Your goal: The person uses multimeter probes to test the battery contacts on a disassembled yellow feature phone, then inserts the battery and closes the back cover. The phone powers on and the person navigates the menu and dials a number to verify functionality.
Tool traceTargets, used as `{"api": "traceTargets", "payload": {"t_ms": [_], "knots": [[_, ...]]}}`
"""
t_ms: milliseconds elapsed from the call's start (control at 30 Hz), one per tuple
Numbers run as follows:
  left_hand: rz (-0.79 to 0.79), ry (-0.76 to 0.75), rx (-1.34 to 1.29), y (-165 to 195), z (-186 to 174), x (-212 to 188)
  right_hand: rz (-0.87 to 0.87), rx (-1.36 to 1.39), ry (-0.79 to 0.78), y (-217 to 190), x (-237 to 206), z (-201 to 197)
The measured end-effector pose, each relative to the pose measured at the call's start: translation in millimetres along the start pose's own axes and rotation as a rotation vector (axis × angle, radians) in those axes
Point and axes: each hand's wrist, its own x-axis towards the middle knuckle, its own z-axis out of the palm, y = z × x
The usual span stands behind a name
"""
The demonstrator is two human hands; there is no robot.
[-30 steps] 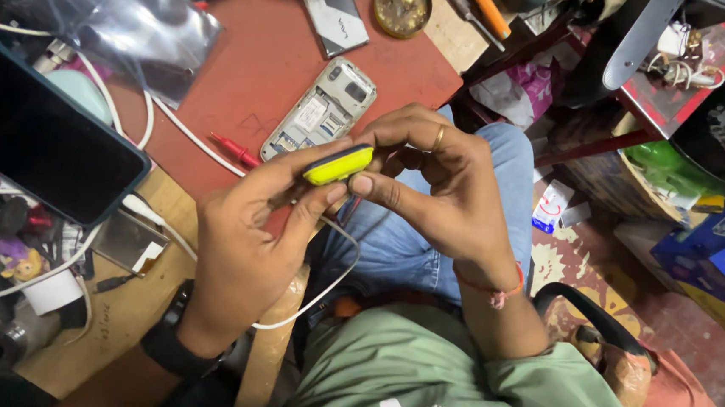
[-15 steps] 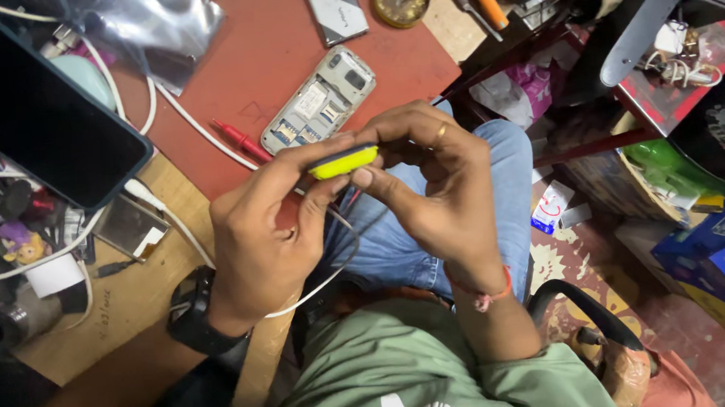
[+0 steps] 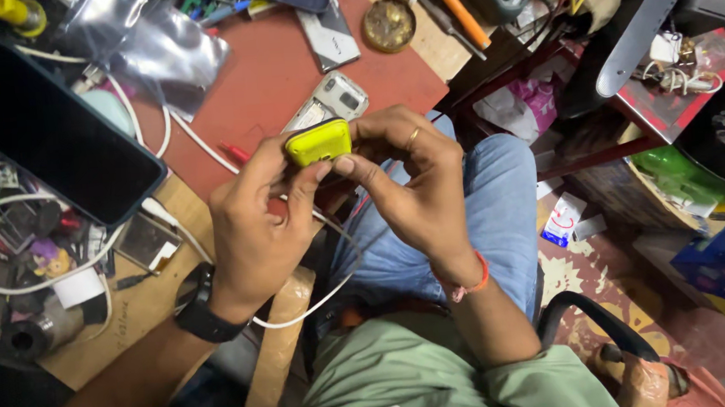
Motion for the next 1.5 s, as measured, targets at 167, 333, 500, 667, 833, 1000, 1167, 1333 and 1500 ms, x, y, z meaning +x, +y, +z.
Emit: {"api": "traceTargets", "payload": {"t_ms": [167,333,500,667,833,1000,1167,1333,1500], "knots": [[-0.093,-0.085,-0.343,2,-2,2,0.027,0.112,-0.016,1,-1,-6],[-0.257,-0.065,-0.563,-5,-6,7,-0.135,-0.226,0.031,-9,-9,7],[-0.219,-0.026,-0.707,-7,-11,5,-0.235,-0.375,0.024,-21,-12,22],[-0.028,0.015,-0.569,-7,-13,7,-0.045,-0.010,-0.139,-12,-3,15],[-0.029,0.061,-0.598,-18,-9,12,0.184,0.496,-0.215,9,4,20],[-0.089,0.074,-0.617,-27,-9,12,0.225,0.619,-0.200,24,10,25],[-0.108,0.068,-0.633,-31,-8,12,0.218,0.583,-0.158,29,10,25],[-0.099,0.075,-0.622,-36,-8,14,0.257,0.585,-0.095,28,16,32],[-0.107,0.073,-0.647,-38,-10,15,0.270,0.585,-0.096,24,20,33]]}}
